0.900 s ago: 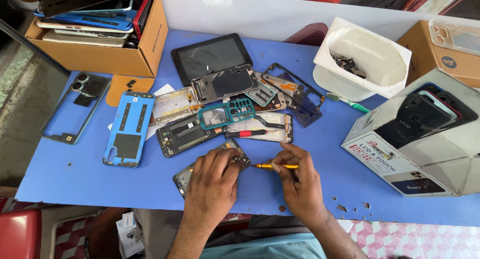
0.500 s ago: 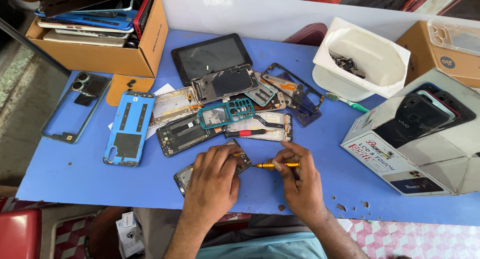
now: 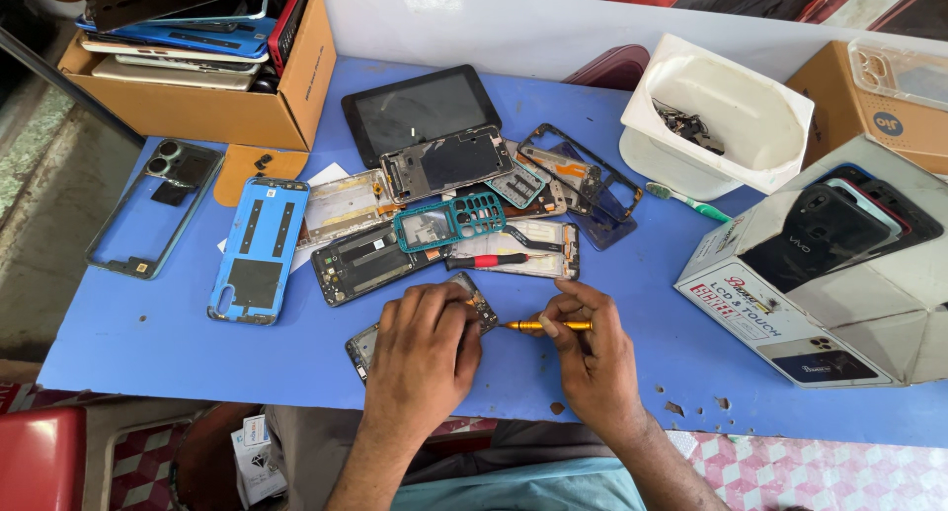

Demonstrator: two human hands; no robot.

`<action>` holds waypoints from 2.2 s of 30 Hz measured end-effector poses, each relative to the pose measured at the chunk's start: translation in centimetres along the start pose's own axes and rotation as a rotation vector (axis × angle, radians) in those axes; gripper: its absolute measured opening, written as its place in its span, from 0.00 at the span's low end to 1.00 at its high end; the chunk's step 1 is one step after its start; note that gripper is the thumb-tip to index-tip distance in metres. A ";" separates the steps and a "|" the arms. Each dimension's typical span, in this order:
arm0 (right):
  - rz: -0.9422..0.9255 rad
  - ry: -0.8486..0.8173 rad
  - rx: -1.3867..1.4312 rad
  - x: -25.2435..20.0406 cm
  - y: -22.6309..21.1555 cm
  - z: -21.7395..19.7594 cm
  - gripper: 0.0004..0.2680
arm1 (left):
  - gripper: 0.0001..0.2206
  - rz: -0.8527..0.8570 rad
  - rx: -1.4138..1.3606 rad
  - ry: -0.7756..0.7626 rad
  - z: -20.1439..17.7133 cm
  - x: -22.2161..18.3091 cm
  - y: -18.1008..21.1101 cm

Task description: The person uses a screwdriver to remove screws from the internal components of a disassembled smartphone. They then set the device aside and pick up another smartphone to continue the repair process.

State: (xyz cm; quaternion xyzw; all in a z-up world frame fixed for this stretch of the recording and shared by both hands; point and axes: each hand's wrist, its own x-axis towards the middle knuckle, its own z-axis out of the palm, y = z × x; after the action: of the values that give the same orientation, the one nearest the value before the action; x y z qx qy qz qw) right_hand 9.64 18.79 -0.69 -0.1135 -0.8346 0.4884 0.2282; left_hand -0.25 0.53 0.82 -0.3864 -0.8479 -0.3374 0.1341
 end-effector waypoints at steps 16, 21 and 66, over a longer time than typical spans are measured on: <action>-0.092 0.074 -0.048 -0.4 -0.1 0.0 0.13 | 0.08 0.034 0.043 -0.013 0.1 -0.1 -0.2; -0.159 0.068 -0.051 -0.3 -0.1 0.1 0.12 | 0.06 0.006 0.017 -0.063 0.4 -0.2 -0.6; -0.189 0.172 -0.114 -0.4 -0.1 0.1 0.11 | 0.06 0.404 0.112 -0.168 -0.2 2.5 -0.9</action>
State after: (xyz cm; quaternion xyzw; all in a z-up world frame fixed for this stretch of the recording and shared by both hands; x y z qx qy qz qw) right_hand 9.92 18.48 -0.78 -0.0884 -0.8453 0.4049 0.3373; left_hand -2.54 1.41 1.73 -0.5672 -0.7788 -0.2224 0.1491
